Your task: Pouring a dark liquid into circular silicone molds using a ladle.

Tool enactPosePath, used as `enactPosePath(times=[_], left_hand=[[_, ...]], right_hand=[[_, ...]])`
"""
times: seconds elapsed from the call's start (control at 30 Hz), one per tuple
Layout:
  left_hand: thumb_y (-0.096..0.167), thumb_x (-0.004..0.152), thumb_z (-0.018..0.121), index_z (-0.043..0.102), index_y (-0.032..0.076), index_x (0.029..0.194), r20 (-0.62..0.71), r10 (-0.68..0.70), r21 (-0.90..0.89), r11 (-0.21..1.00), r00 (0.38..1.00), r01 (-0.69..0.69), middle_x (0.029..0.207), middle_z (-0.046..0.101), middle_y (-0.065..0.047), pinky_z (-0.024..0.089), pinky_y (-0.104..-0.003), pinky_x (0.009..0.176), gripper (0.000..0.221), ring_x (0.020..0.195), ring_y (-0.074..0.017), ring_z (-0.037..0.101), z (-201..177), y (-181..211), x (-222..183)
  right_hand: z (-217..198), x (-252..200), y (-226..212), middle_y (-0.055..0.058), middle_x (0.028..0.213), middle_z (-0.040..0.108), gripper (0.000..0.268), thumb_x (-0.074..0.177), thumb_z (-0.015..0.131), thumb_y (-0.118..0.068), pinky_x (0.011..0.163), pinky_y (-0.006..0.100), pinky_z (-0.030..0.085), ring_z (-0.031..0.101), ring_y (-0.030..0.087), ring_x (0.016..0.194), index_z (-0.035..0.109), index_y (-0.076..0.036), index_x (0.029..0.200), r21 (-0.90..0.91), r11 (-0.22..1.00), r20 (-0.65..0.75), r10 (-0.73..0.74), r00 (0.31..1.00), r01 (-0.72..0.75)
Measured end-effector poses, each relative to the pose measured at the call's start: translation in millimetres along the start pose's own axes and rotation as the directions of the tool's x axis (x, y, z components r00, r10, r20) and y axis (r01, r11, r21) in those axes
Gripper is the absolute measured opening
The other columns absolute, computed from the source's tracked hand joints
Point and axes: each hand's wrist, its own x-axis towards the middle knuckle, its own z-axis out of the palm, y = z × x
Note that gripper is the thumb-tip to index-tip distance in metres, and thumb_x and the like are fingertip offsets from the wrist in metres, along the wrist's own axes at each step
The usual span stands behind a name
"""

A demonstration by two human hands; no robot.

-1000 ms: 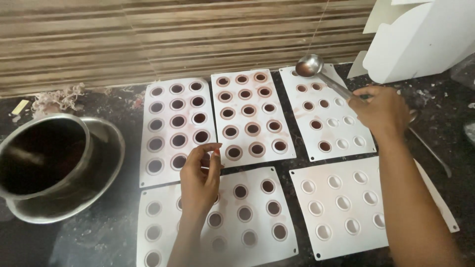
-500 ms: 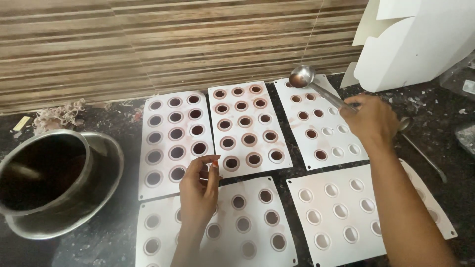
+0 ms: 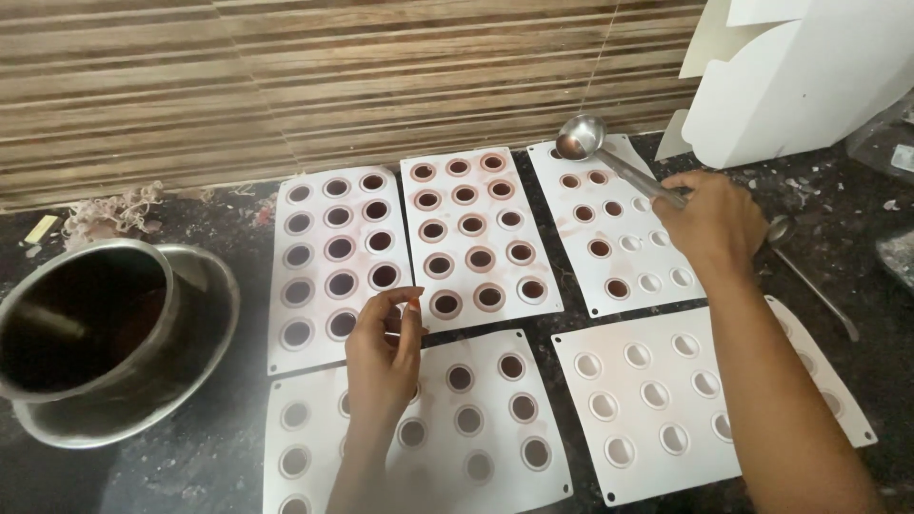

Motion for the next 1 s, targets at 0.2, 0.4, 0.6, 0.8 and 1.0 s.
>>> enactPosePath(times=[0.2, 0.4, 0.6, 0.8, 1.0], left_hand=[[0.017, 0.099, 0.06, 0.072, 0.005, 0.111, 0.001, -0.023, -0.019, 1.0, 1.0, 0.023, 0.067, 0.061, -0.004, 0.047, -0.027, 0.046, 0.021, 0.057, -0.0112, 0.064, -2, 4, 0], [0.016, 0.1, 0.06, 0.071, 0.004, 0.111, 0.005, 0.031, -0.044, 0.999, 0.999, -0.031, 0.065, 0.06, -0.004, 0.048, -0.026, 0.046, 0.02, 0.059, -0.0088, 0.066, -1, 2, 0], [0.016, 0.099, 0.06, 0.072, 0.005, 0.112, 0.008, -0.034, -0.017, 0.999, 0.999, 0.034, 0.066, 0.062, -0.004, 0.046, -0.027, 0.046, 0.021, 0.055, -0.0105, 0.063, -1, 3, 1], [0.015, 0.099, 0.061, 0.072, 0.004, 0.11, -0.021, 0.054, -0.022, 0.998, 0.998, -0.054, 0.069, 0.064, -0.003, 0.051, -0.024, 0.052, 0.019, 0.063, -0.0071, 0.068, -1, -1, 1], [0.014, 0.098, 0.06, 0.072, 0.004, 0.11, -0.008, 0.013, -0.036, 0.999, 1.0, -0.013, 0.071, 0.064, -0.004, 0.051, -0.026, 0.051, 0.019, 0.061, -0.0093, 0.065, -1, 1, 1]], right_hand=[[-2, 5, 7, 0.01, 0.094, 0.077, 0.03, 0.086, 0.079, -0.036, 0.072, 0.046, 0.057, 0.074, 0.032, 0.085, 0.079, -0.03, 0.116, -0.005, 1.0, -0.001, 0.022, 1.0, -0.022], [-1, 7, 14, 0.014, 0.095, 0.077, 0.031, 0.087, 0.08, -0.036, 0.076, 0.048, 0.056, 0.073, 0.035, 0.086, 0.079, -0.031, 0.118, -0.059, 0.997, -0.019, 0.056, 0.998, -0.057], [5, 7, 18, 0.014, 0.097, 0.077, 0.031, 0.086, 0.082, -0.034, 0.074, 0.049, 0.056, 0.073, 0.036, 0.087, 0.079, -0.028, 0.116, -0.063, 0.998, -0.076, 0.018, 0.997, -0.023], [8, 8, 19, 0.015, 0.095, 0.077, 0.029, 0.089, 0.081, -0.032, 0.071, 0.049, 0.055, 0.073, 0.037, 0.084, 0.08, -0.027, 0.117, -0.116, 0.993, -0.114, -0.024, 0.993, 0.011], [13, 6, 23, 0.015, 0.096, 0.077, 0.029, 0.089, 0.081, -0.031, 0.067, 0.049, 0.055, 0.073, 0.038, 0.081, 0.079, -0.025, 0.117, -0.142, 0.988, -0.154, -0.082, 0.985, 0.061]])
